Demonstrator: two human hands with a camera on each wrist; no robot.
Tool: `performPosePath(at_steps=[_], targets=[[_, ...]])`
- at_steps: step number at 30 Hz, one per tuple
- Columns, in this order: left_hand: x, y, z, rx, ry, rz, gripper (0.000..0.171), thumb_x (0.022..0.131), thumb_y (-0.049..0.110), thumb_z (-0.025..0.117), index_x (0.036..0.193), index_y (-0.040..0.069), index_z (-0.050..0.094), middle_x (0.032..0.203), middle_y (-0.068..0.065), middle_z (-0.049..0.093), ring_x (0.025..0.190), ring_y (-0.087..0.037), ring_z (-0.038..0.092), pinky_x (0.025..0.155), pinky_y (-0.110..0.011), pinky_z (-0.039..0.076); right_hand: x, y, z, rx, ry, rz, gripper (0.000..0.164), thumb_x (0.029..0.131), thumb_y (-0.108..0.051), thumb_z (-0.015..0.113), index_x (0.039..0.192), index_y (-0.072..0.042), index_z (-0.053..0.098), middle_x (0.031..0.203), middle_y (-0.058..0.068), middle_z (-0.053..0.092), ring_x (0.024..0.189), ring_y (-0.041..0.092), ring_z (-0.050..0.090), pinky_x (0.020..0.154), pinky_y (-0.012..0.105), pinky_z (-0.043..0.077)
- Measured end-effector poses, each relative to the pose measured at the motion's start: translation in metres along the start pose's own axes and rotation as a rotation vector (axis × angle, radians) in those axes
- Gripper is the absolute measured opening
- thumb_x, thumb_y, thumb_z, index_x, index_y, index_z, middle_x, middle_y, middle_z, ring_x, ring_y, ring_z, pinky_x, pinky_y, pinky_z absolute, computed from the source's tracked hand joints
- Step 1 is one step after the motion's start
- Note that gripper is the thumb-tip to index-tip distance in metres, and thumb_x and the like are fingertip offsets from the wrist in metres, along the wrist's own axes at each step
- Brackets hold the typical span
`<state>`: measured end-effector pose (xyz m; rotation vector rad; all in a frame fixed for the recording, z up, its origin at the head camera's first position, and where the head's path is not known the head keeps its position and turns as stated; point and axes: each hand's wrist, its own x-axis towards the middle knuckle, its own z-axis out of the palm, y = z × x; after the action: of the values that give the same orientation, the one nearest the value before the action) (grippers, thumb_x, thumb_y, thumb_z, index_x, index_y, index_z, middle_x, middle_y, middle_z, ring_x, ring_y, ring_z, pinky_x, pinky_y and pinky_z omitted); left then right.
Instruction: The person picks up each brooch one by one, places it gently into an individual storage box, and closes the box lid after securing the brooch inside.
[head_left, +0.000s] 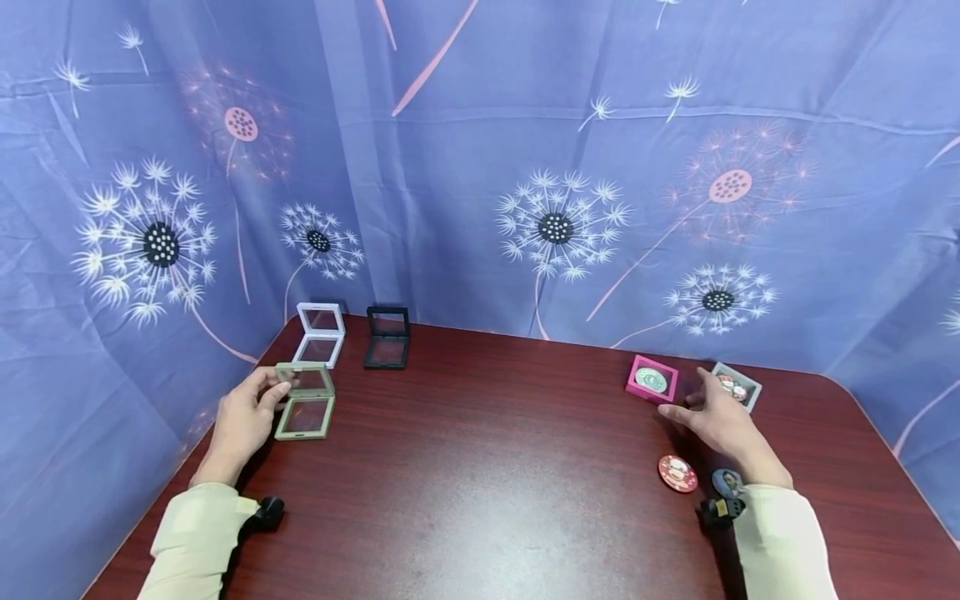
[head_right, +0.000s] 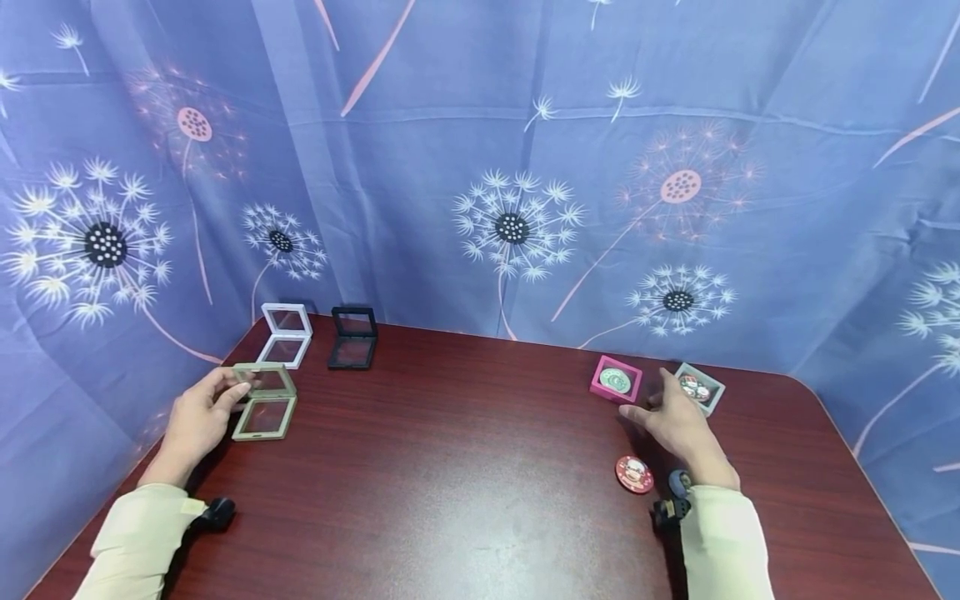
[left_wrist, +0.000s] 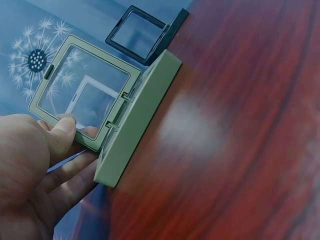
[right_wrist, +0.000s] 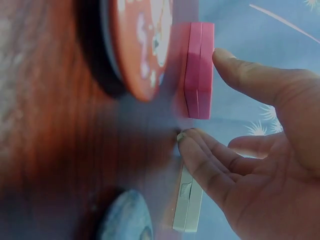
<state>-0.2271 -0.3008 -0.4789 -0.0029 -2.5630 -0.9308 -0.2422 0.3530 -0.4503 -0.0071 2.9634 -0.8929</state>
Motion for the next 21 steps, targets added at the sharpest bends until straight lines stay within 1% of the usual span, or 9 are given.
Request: performPosePath(at_steps=[2,4,7,9,12,16,21], targets=[[0.001,0.001,0.001,-0.014,-0.009,0.001,0.012,0.099,0.020,0.057,0.103,0.010,0.063,0.100,-0.011,0.071,0.081,-0.027,0.068,0.068,-0.027,0.052,-0.002,0.000,0.000,0.001,0.003,0.001,0.107,0.085,-0.046,0.071,0.145,0.018,0.009,0.116,0.038,0.055,0.108,0.051,0.053,0.092,0.065,0.038],[0.001,0.003,0.003,-0.043,-0.018,0.005,0.012,0.099,0.018,0.057,0.103,0.009,0.063,0.101,-0.011,0.071,0.082,-0.028,0.069,0.066,-0.020,0.052,-0.004,0.000,0.000,0.003,0.005,0.001,0.108,0.085,-0.047,0.072,0.145,0.018,0.010,0.116,0.038,0.055,0.108,0.051,0.053,0.091,0.065,0.039],[0.002,0.005,0.006,-0.059,-0.015,0.016,0.011,0.099,0.017,0.057,0.102,0.008,0.063,0.101,-0.012,0.071,0.083,-0.028,0.069,0.065,-0.012,0.049,-0.007,0.000,-0.001,0.011,0.004,0.004,0.108,0.085,-0.049,0.071,0.145,0.018,0.010,0.117,0.037,0.055,0.109,0.050,0.053,0.091,0.063,0.040],[0.002,0.006,0.008,-0.058,-0.013,0.021,0.010,0.099,0.017,0.057,0.102,0.009,0.063,0.101,-0.011,0.071,0.082,-0.028,0.069,0.065,-0.010,0.047,-0.009,0.001,-0.001,0.017,0.003,0.009,0.108,0.085,-0.049,0.071,0.145,0.017,0.010,0.118,0.037,0.054,0.110,0.050,0.052,0.091,0.063,0.040],[0.002,0.010,0.013,-0.085,-0.018,0.029,0.010,0.098,0.015,0.057,0.102,0.008,0.063,0.102,-0.012,0.071,0.084,-0.027,0.069,0.066,-0.011,0.049,-0.012,0.002,-0.002,0.015,0.002,0.011,0.105,0.085,-0.049,0.070,0.145,0.016,0.013,0.118,0.037,0.054,0.110,0.049,0.053,0.091,0.062,0.040],[0.002,0.014,0.019,-0.127,-0.024,0.050,0.009,0.098,0.011,0.058,0.102,0.005,0.062,0.103,-0.013,0.071,0.085,-0.028,0.069,0.067,-0.013,0.051,-0.014,0.001,-0.003,-0.015,-0.003,-0.011,0.097,0.085,-0.047,0.072,0.140,0.017,0.025,0.117,0.037,0.055,0.106,0.048,0.056,0.089,0.061,0.043],[0.000,0.018,0.025,-0.112,-0.022,0.044,0.008,0.097,0.013,0.059,0.101,0.007,0.063,0.101,-0.010,0.072,0.084,-0.025,0.069,0.066,-0.013,0.051,-0.015,0.001,-0.005,-0.041,-0.024,-0.042,0.083,0.084,-0.045,0.074,0.129,0.017,0.043,0.110,0.033,0.060,0.097,0.041,0.062,0.081,0.054,0.049]])
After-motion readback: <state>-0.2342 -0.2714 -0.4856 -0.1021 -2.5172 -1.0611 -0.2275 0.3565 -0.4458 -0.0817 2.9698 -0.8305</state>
